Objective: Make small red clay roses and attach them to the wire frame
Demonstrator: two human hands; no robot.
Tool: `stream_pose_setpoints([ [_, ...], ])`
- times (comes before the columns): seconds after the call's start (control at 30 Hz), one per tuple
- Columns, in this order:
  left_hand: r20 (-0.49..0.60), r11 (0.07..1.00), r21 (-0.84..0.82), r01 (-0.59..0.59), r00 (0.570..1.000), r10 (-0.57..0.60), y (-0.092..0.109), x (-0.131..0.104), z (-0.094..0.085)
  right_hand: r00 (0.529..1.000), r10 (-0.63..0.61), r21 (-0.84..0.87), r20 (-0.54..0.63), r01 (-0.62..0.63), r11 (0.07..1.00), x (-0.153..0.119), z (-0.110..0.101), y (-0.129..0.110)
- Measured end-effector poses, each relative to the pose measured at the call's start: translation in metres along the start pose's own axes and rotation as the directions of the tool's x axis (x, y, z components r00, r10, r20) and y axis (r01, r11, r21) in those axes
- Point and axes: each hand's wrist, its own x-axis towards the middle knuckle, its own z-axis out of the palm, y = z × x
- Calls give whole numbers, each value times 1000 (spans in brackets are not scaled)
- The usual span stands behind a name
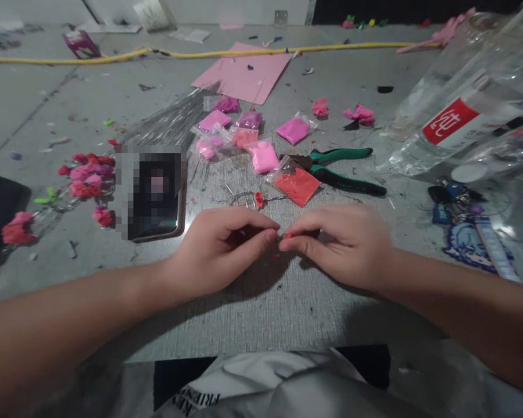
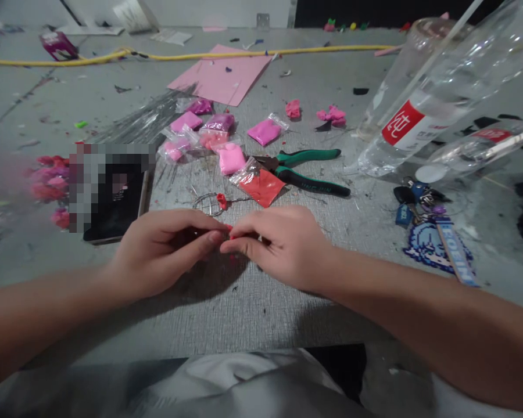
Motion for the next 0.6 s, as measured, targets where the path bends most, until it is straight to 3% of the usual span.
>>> stream_pose_setpoints([
  [0.07,131,946,-276,170,982,-138,2,-1,2,981,-190,-53,-32,188,981,-1,1,-2],
  [0.17,267,816,-486,312,942,-201,1,-1,3,952,-300,-10,-59,300,954,-2,6,-2],
  [0.37,289,744,-576,340,935,-204,-5,0,2,961,-264,68,-75,269,961,-2,12,2],
  [0.6,297,732,-573,369,926,-234,-4,0,2,971,-230,123,-62,236,964,0,9,1],
])
